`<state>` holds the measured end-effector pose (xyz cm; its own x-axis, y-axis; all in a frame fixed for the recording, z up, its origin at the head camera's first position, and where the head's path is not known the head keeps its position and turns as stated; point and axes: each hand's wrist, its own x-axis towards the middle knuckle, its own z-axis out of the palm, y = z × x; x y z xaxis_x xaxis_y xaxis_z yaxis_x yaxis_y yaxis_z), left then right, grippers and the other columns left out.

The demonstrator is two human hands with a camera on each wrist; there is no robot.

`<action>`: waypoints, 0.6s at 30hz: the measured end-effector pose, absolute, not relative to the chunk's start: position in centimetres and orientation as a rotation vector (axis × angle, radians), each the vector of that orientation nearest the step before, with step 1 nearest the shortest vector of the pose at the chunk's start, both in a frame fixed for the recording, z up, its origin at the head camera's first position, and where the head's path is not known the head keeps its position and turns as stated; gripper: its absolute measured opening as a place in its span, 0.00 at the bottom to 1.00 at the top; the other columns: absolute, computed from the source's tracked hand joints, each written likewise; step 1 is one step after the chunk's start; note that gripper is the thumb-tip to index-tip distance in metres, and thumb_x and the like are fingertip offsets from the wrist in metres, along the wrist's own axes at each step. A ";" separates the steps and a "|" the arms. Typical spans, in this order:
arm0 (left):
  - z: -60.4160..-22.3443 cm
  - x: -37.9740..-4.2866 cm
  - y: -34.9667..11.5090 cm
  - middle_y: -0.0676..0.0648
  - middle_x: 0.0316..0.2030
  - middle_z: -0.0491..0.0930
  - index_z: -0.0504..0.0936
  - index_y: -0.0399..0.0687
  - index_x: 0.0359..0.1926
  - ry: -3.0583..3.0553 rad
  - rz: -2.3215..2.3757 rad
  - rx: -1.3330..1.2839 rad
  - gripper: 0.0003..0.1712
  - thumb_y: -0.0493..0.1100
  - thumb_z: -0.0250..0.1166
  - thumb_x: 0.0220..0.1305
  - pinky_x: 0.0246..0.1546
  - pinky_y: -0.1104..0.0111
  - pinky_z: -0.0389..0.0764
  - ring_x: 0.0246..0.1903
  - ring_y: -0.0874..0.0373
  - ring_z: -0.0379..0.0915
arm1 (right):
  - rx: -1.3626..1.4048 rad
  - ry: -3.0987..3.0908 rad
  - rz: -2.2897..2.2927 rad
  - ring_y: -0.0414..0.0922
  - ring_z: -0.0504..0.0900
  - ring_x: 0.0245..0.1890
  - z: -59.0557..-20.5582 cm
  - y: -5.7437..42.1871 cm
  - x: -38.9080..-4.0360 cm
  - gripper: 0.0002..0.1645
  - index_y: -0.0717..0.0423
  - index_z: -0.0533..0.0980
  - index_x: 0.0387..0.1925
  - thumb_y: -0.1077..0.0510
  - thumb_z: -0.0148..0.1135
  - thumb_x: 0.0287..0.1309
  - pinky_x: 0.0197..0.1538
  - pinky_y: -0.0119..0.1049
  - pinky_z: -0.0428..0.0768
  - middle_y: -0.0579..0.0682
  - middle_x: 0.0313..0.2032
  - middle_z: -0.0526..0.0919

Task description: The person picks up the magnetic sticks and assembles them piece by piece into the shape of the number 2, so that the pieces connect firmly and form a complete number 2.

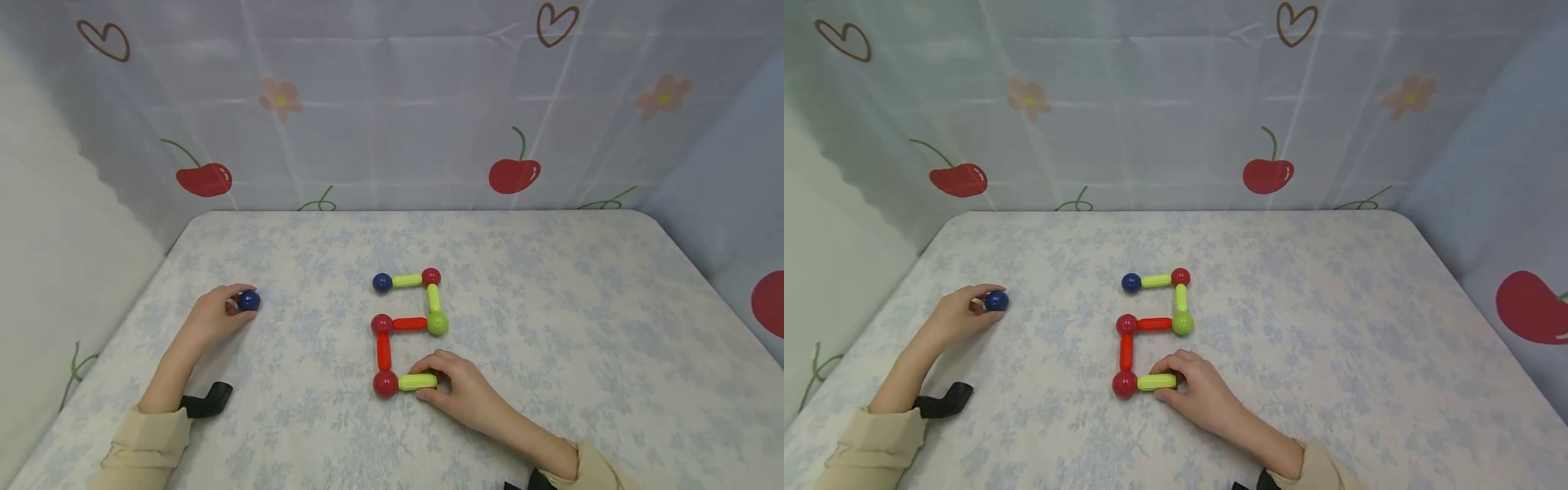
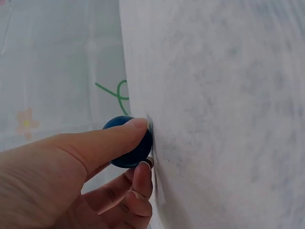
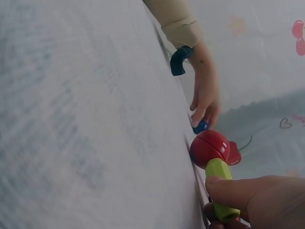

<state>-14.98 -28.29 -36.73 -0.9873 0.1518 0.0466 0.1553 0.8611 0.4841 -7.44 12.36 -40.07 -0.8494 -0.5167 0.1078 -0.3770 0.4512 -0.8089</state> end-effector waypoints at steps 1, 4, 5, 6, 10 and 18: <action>-36.9 -14.9 -28.4 0.35 0.38 0.75 0.73 0.33 0.56 -3.015 -0.813 -0.240 0.25 0.36 0.67 0.57 0.32 0.54 0.73 0.33 0.46 0.72 | -0.786 2.540 -1.360 0.38 0.73 0.34 -40.0 12.4 -7.5 0.15 0.50 0.79 0.40 0.63 0.71 0.49 0.39 0.33 0.75 0.37 0.37 0.77; -37.1 -14.9 -28.3 0.36 0.39 0.76 0.73 0.33 0.57 -3.000 -0.901 -0.225 0.26 0.38 0.67 0.58 0.34 0.53 0.74 0.35 0.46 0.73 | -0.765 2.528 -1.381 0.39 0.74 0.34 -40.0 12.4 -7.5 0.15 0.50 0.79 0.40 0.63 0.71 0.48 0.39 0.33 0.75 0.37 0.36 0.77; -37.1 -15.0 -28.2 0.35 0.41 0.76 0.72 0.33 0.57 -3.001 -0.936 -0.219 0.27 0.39 0.67 0.59 0.35 0.54 0.74 0.36 0.45 0.73 | -0.757 2.522 -1.390 0.39 0.74 0.34 -40.0 12.4 -7.5 0.15 0.50 0.79 0.40 0.63 0.71 0.48 0.39 0.33 0.75 0.38 0.36 0.77; -37.2 -15.0 -28.1 0.35 0.42 0.75 0.72 0.34 0.58 -3.005 -0.967 -0.215 0.27 0.41 0.66 0.59 0.36 0.54 0.74 0.38 0.45 0.74 | -0.749 2.512 -1.400 0.39 0.74 0.34 -39.9 12.4 -7.5 0.15 0.50 0.79 0.40 0.63 0.71 0.49 0.39 0.33 0.75 0.38 0.36 0.77; -37.3 -15.0 -27.5 0.33 0.47 0.74 0.73 0.36 0.58 -3.016 -1.072 -0.204 0.28 0.44 0.66 0.60 0.36 0.56 0.76 0.41 0.44 0.74 | -0.724 2.463 -1.435 0.41 0.74 0.36 -39.8 12.6 -7.6 0.14 0.50 0.79 0.41 0.62 0.70 0.51 0.41 0.34 0.75 0.39 0.38 0.78; -37.1 -14.5 -24.8 0.37 0.47 0.76 0.75 0.39 0.58 -2.945 -1.206 -0.323 0.27 0.41 0.68 0.58 0.33 0.61 0.77 0.38 0.48 0.76 | -0.640 2.323 -1.517 0.42 0.74 0.33 -39.6 13.2 -7.9 0.15 0.53 0.79 0.44 0.62 0.69 0.52 0.35 0.32 0.74 0.42 0.38 0.79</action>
<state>-14.46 -24.80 -37.12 -0.9780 0.2073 0.0233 0.1641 0.6954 0.6996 -7.86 13.24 -39.62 -0.8581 -0.5135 -0.0022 -0.2047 0.3459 -0.9157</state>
